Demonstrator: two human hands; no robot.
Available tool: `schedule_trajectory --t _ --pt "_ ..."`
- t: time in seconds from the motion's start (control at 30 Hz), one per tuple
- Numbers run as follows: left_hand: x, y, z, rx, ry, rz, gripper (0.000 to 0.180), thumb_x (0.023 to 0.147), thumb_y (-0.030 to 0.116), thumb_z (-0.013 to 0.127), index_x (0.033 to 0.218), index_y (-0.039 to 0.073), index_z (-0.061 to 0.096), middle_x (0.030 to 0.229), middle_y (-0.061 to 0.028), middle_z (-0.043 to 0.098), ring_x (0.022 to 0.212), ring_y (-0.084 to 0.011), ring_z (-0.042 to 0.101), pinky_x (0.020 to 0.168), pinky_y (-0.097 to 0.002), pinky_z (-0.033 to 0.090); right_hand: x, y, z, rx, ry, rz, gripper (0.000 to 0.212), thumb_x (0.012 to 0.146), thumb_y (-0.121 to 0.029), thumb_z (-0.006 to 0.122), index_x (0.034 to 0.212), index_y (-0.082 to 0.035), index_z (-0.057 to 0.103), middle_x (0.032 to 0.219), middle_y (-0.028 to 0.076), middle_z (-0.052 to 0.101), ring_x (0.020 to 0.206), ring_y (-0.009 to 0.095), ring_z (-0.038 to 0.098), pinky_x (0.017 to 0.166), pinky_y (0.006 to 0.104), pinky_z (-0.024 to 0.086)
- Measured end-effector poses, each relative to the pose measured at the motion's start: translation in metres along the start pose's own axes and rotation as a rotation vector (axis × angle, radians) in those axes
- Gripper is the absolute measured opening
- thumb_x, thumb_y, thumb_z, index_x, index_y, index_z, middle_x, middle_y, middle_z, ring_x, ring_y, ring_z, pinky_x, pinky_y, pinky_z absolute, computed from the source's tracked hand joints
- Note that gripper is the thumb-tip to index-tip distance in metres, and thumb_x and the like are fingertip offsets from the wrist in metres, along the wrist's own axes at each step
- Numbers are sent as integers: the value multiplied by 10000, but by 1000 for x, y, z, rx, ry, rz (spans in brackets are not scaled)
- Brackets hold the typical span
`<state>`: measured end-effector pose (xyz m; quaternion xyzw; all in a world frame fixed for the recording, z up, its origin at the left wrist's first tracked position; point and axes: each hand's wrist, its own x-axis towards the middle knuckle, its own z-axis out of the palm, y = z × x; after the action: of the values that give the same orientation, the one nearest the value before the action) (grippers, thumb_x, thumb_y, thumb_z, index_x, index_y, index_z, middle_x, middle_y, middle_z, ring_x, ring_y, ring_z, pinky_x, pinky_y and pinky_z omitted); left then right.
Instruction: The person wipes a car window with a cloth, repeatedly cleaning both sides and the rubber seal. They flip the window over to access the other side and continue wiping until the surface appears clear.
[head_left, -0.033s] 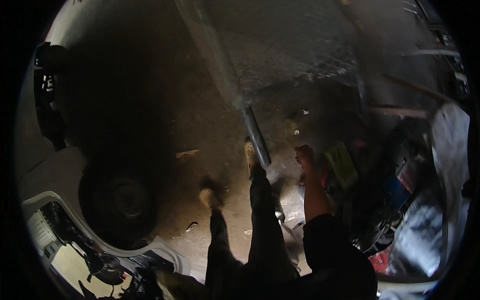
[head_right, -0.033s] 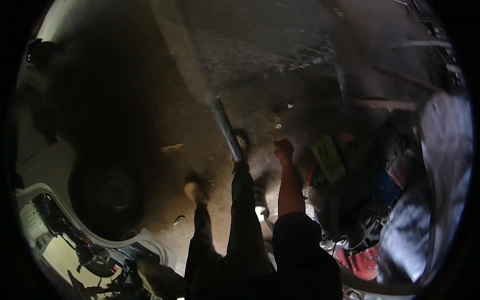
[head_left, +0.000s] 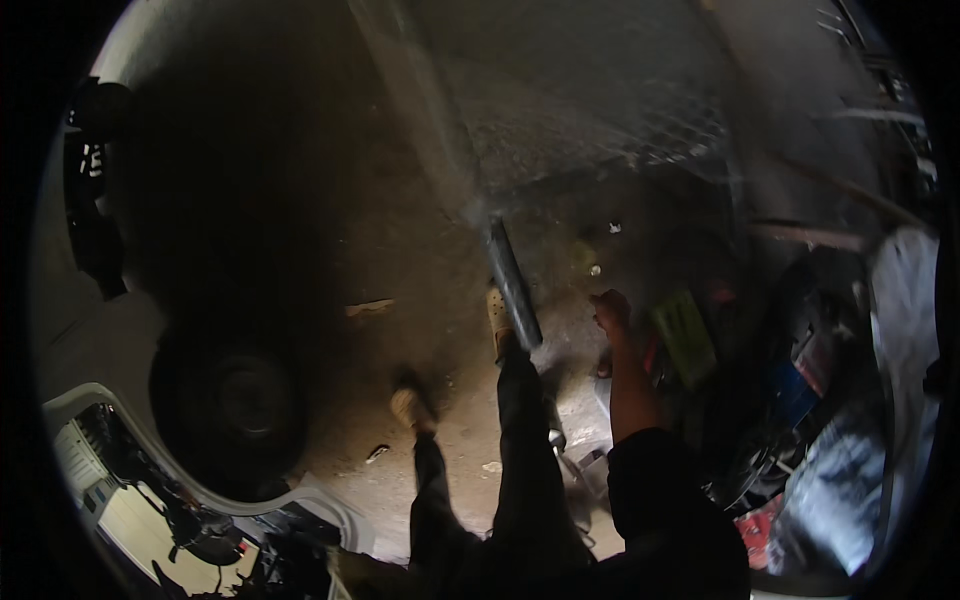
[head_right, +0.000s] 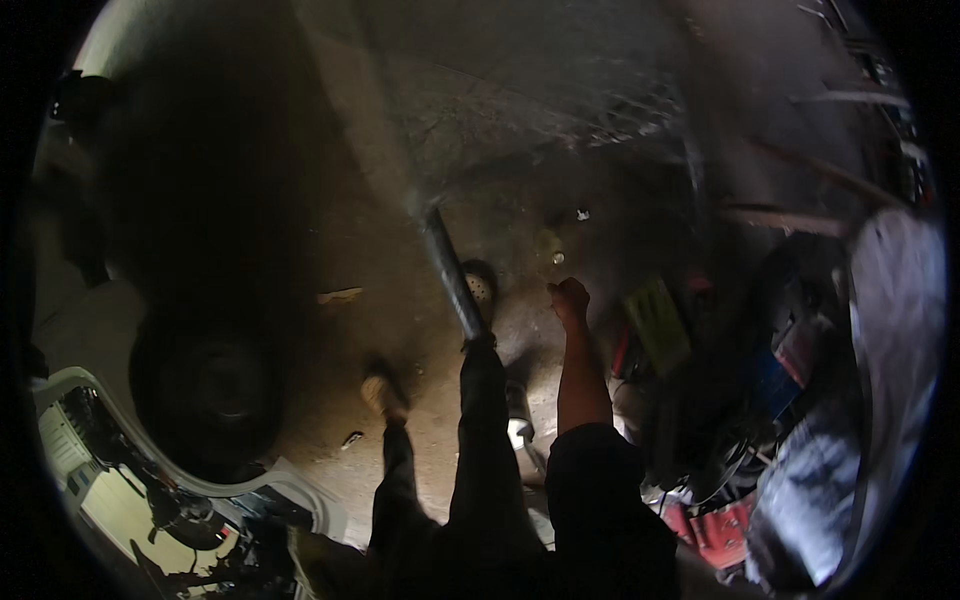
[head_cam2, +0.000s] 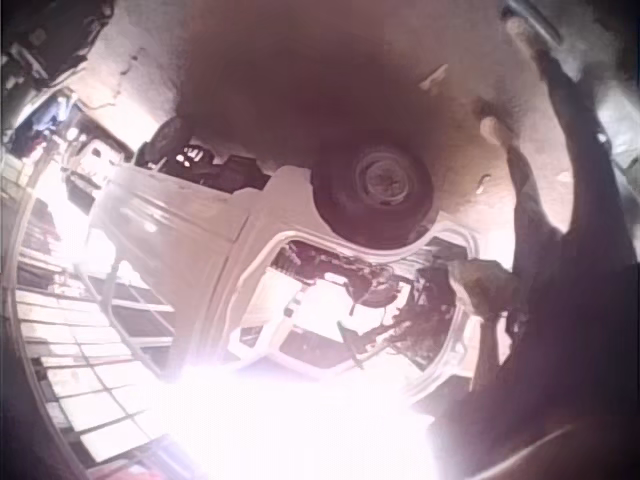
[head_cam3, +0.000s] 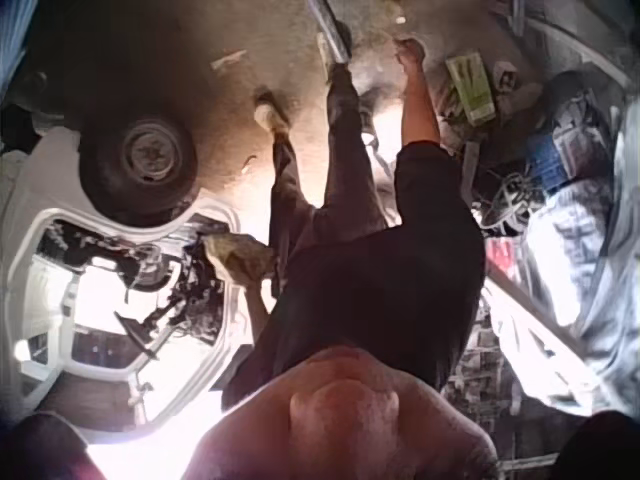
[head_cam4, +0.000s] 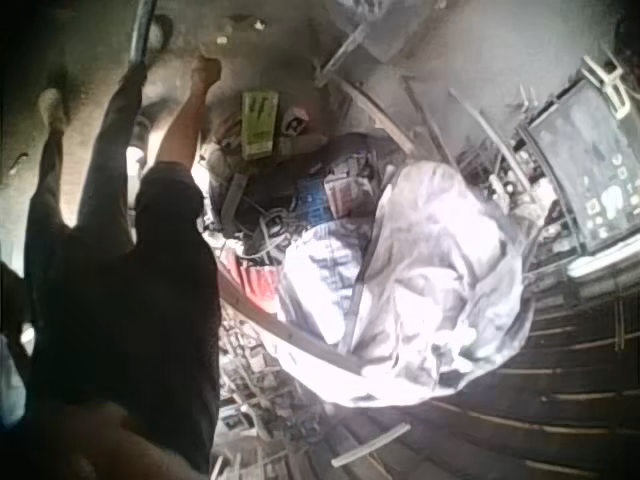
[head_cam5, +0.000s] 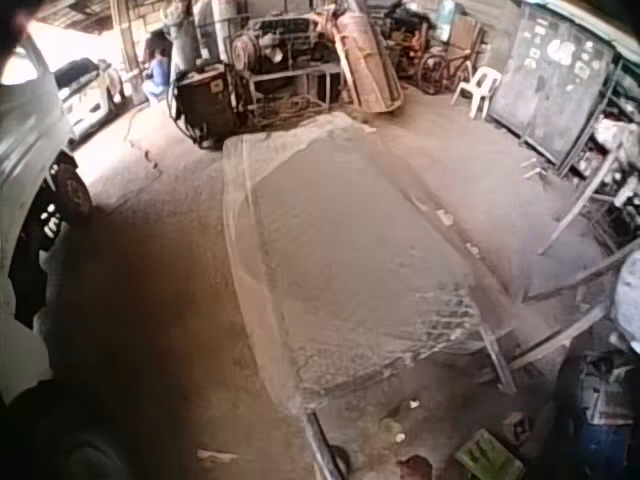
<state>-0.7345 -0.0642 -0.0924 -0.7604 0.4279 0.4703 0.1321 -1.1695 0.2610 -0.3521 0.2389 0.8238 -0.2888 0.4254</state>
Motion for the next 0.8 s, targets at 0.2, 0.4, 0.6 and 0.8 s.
schedule_trajectory --t 0.2,0.4,0.6,0.8 --pt "-14 -46 63 253 -79 -213 581 862 373 535 1317 37 398 1301 -121 470 1190 -285 458 991 -392 390 134 9 22 -433 309 -207 443 758 -239 702 1053 18 493 958 243 617 900 428 596 766 458 475" --pt "-35 -60 49 328 -121 -234 569 862 361 519 1313 32 407 1308 -131 468 1198 -284 453 996 -381 382 120 -8 47 -377 430 -192 441 782 -177 669 1095 32 440 961 290 600 934 450 577 805 480 464" --pt "-76 -94 -23 296 -91 -84 558 862 350 503 1308 27 415 1315 -141 466 1206 -282 449 1001 -370 373 -28 3 39 -421 445 -443 552 830 -204 616 1213 122 389 1157 325 527 1091 417 530 909 441 427" --pt "-95 -183 -107 75 -17 51 548 861 339 487 1304 22 424 1321 -152 464 1214 -280 444 1006 -358 365 -217 -8 66 -359 245 -379 491 822 -200 612 1179 85 432 1089 317 555 1008 419 569 864 454 448"
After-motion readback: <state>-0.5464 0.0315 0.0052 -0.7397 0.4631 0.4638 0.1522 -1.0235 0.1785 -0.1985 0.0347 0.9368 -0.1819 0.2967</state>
